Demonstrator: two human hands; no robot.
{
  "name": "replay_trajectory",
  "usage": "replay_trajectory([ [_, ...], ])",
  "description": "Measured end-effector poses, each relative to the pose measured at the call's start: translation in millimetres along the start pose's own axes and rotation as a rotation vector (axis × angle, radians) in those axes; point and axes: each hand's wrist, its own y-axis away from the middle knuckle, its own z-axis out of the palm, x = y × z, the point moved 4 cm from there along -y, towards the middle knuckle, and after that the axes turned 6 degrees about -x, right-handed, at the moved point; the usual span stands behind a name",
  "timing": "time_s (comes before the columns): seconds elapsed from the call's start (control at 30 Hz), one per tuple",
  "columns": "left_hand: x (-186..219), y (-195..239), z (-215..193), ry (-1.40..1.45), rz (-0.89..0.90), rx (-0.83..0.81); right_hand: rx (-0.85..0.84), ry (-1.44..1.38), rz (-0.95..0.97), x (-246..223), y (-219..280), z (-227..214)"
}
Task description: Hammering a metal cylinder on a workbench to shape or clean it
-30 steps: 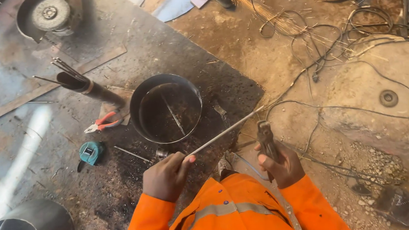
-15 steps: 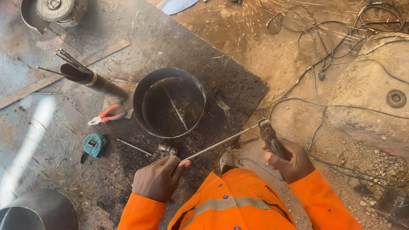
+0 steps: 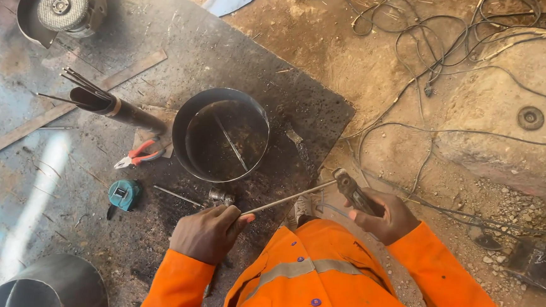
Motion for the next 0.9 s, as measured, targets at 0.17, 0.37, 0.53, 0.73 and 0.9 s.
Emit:
replay_trajectory([
  [0.17,-11,-8,-10,-0.03,-0.027,-0.001,-0.062,-0.001,-0.052,-14,2,1],
  [0.37,-20,-21,-32,-0.089,0.007,0.144,-0.152,0.036,-0.008,-2,0,10],
  [0.53,-6,-25,-21,-0.014,0.005,0.156,-0.119,-0.04,-0.004,20,-2,13],
  [0.73,6,-33,-23,0.028,0.084,0.184,-0.046,-0.072,-0.068,8,2,2],
  [0.9,9,-37,-14,0.098,0.123,0.144,-0.067,-0.137,-0.039,15,-7,-1],
])
